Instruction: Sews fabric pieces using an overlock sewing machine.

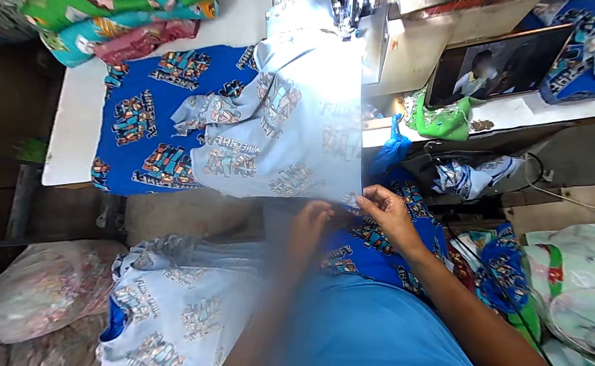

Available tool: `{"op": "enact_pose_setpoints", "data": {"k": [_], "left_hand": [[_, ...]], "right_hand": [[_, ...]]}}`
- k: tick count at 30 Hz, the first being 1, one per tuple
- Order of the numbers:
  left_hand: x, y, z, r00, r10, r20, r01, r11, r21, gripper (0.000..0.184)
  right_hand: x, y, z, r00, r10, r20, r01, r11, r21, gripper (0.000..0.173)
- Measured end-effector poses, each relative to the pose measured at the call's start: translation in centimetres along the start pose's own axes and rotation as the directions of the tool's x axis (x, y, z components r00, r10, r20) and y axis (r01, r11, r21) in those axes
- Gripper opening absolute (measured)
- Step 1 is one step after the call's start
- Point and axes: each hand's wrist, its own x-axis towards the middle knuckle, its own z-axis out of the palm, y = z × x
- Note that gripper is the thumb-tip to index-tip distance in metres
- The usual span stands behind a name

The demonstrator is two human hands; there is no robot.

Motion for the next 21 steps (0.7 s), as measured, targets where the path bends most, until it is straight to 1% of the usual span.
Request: {"op": "enact_pose_setpoints", "data": {"k": [5,10,13,18,20,21], "left_hand": [[-0.6,-0.8,-0.4,0.997,-0.049,0.064,0.045,0.997,0.061,0.024],[-0.4,-0.7,0.5,0.991,-0.055,0.118,0.049,0.997,0.055,0.025],[-0.2,-0.8,0.8,0.986,-0.035,0.160,0.023,0.997,0.077,0.027],[-0.2,-1.0,1.3,0.967,-0.042,0.250,0.005,0.989,0.149,0.028],[-0.3,-0.8,1.7,0.958,-0.010,0.285,-0.057,0.972,0.226,0.028],[-0.5,-0.3,1.9,0.958,0.014,0.285,-0.102,0.950,0.294,0.026]], "right_hand": [[-0.3,0.1,-0.1,1.000,0.009,-0.005,-0.009,1.000,-0.026,0.010],[-0.1,0.7,-0.1,1.000,0.011,-0.008,-0.012,0.997,-0.077,0.022],[0.0,0.9,-0.2,1.000,-0.002,-0.011,0.001,0.995,-0.099,0.016],[-0.2,1.0,0.1,1.000,0.004,0.005,-0.004,1.000,0.006,0.016],[-0.8,0.2,-0.1,0.997,0.031,0.073,-0.035,0.998,0.048,0.020],[-1.3,-1.2,-0.2,0.988,0.038,0.152,-0.057,0.991,0.123,0.021]]}}
